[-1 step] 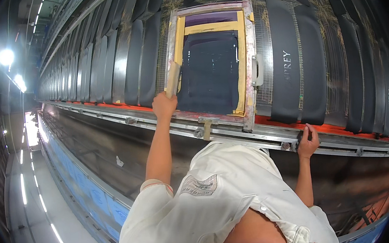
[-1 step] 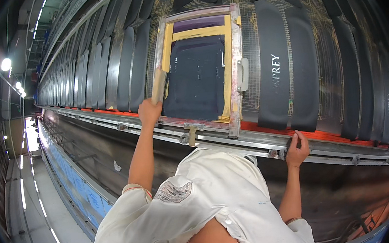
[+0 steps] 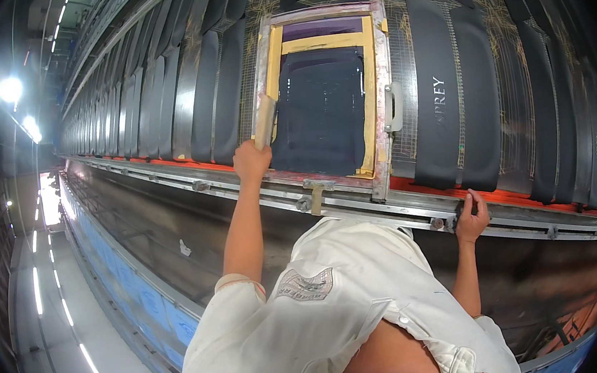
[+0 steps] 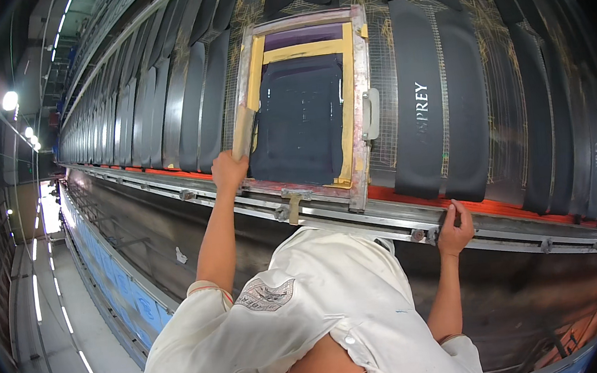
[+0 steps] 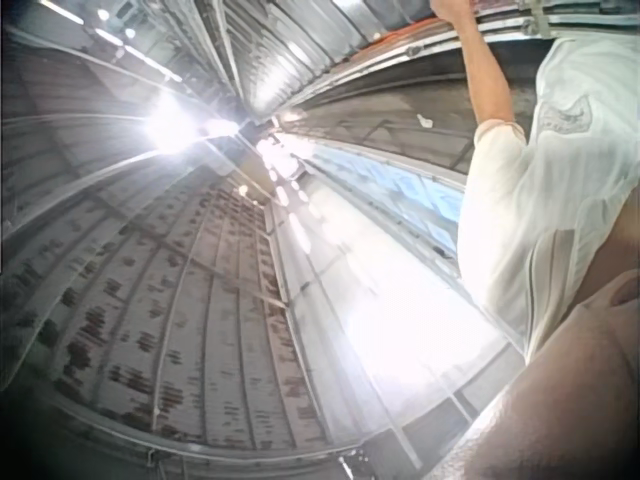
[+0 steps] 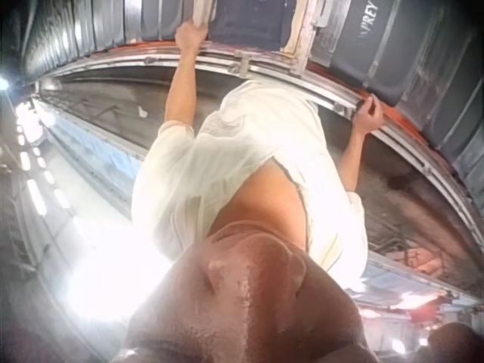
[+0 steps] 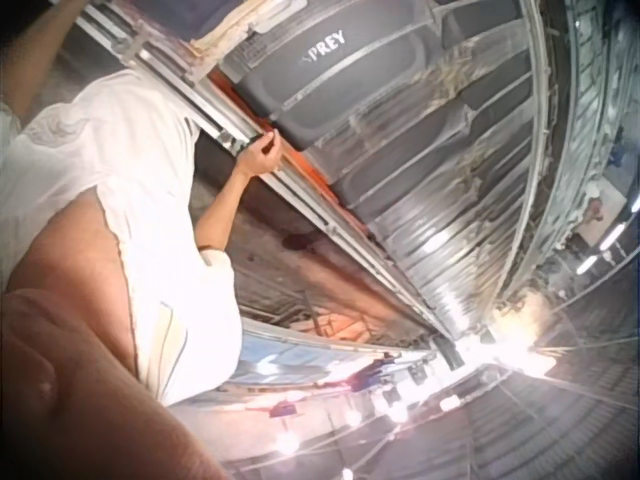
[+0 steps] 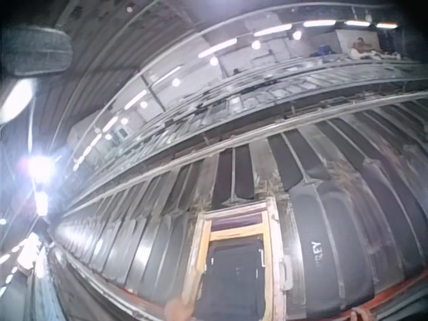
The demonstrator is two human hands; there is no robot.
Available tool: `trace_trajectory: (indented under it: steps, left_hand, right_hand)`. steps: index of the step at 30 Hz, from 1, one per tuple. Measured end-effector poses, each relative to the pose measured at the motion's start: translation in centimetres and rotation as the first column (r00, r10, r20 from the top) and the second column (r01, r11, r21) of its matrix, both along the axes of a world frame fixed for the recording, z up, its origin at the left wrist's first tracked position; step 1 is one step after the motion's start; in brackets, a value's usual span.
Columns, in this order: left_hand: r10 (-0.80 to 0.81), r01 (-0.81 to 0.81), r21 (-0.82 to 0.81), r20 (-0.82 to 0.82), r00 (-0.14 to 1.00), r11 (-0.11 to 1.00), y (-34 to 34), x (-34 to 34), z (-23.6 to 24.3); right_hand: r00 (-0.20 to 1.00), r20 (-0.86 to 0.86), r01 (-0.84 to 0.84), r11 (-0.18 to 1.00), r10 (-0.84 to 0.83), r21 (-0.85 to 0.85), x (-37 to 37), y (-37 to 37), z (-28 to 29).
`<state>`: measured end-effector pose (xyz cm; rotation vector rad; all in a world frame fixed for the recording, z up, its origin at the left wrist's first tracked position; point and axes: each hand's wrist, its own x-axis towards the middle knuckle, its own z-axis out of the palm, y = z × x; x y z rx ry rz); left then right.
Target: The person uses a squeegee to pull dark ink across a screen-printing frame over a dark fabric item labeled 'OSPREY' on a conveyor. The person repeatedly wipes the squeegee and repositions the frame while continuing to pull ink across the screen.
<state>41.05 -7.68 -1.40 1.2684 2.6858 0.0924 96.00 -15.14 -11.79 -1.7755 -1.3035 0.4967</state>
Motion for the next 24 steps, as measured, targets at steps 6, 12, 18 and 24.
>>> trace_trajectory:
  steps: [6, 12, 18, 24]
  left_hand:
    - [0.048, -0.051, -0.061, -0.046, 0.998, 0.997, 2.1, 3.5, -0.3]
    - [-0.046, 0.047, -0.023, 0.049, 0.998, 0.999, 2.9, 10.2, 0.6]
    - [-0.262, 0.264, 0.011, 0.166, 0.951, 0.964, 3.9, 8.8, 3.5]
    - [-0.226, 0.226, 0.001, -0.010, 0.974, 0.974, 9.9, 1.3, 2.4]
  right_hand:
    - [1.000, -0.015, -0.016, 0.999, 0.016, 0.033, 0.7, 1.3, 0.5]
    - [1.000, -0.015, -0.009, 0.999, 0.010, 0.035, 0.8, 0.7, 0.4]
    - [0.999, -0.043, 0.030, 1.000, -0.030, -0.003, -0.3, -0.5, 0.6]
    - [0.997, -0.030, 0.067, 0.997, -0.069, -0.036, -0.3, -0.2, 0.7]
